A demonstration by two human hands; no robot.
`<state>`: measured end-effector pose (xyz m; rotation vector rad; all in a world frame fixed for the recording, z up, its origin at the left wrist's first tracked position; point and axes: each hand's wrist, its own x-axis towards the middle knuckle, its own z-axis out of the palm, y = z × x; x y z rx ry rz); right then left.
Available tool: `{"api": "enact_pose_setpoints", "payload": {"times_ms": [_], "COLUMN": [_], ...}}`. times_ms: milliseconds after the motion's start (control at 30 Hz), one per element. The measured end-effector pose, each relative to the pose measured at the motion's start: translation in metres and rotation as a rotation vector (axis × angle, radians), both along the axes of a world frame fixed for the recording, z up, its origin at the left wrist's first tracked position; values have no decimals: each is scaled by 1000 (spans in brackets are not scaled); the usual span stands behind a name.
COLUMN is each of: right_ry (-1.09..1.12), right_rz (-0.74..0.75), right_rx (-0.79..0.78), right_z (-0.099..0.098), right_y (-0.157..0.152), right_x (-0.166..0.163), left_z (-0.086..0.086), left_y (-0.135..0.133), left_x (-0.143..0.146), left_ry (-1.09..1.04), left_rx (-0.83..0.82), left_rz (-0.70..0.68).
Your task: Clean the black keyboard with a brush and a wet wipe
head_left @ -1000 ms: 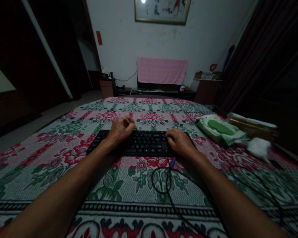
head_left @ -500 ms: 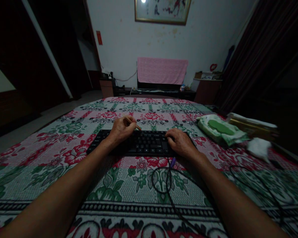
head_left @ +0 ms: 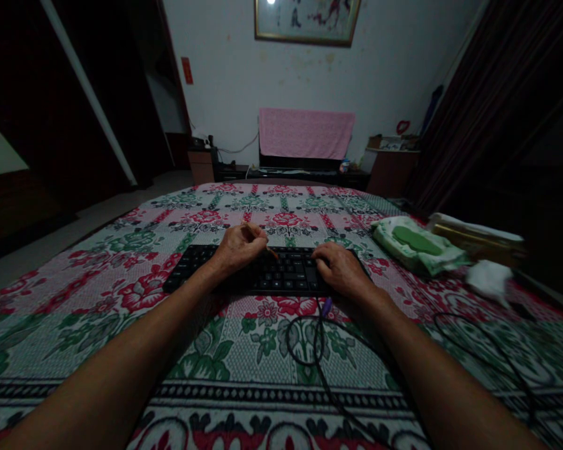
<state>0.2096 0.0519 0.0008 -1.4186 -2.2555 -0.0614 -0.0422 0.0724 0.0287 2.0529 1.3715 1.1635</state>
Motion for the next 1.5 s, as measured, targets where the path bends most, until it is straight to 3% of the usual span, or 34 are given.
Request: {"api": "enact_pose_setpoints", "payload": {"times_ms": [200, 467, 767, 967, 1100, 1233, 1400, 1500], "right_ry": [-2, 9, 14, 16, 11, 8, -4, -6], "right_rz": [-9, 4, -4, -3, -4, -10, -13, -20], "right_rx": [3, 15, 8, 7, 12, 5, -3, -6], "right_z": [0, -1, 0, 0, 0, 0, 1, 1], "right_y": [0, 1, 0, -1, -1, -1, -1, -1], "right_x": [0, 0, 0, -1, 0, 0, -1, -1], "left_z": [1, -18, 2, -4, -7, -5, 0, 0], "left_y": [-2, 1, -3, -7, -6, -7, -12, -12], "left_x": [3, 22, 10, 17, 16, 14, 17, 17], "left_ry": [18, -172, 77, 67, 207, 211, 154, 167], "left_rx": [136, -44, 58, 86, 239, 376, 171, 183], "left_rz": [87, -75, 183, -34, -14, 3, -58, -41]}}
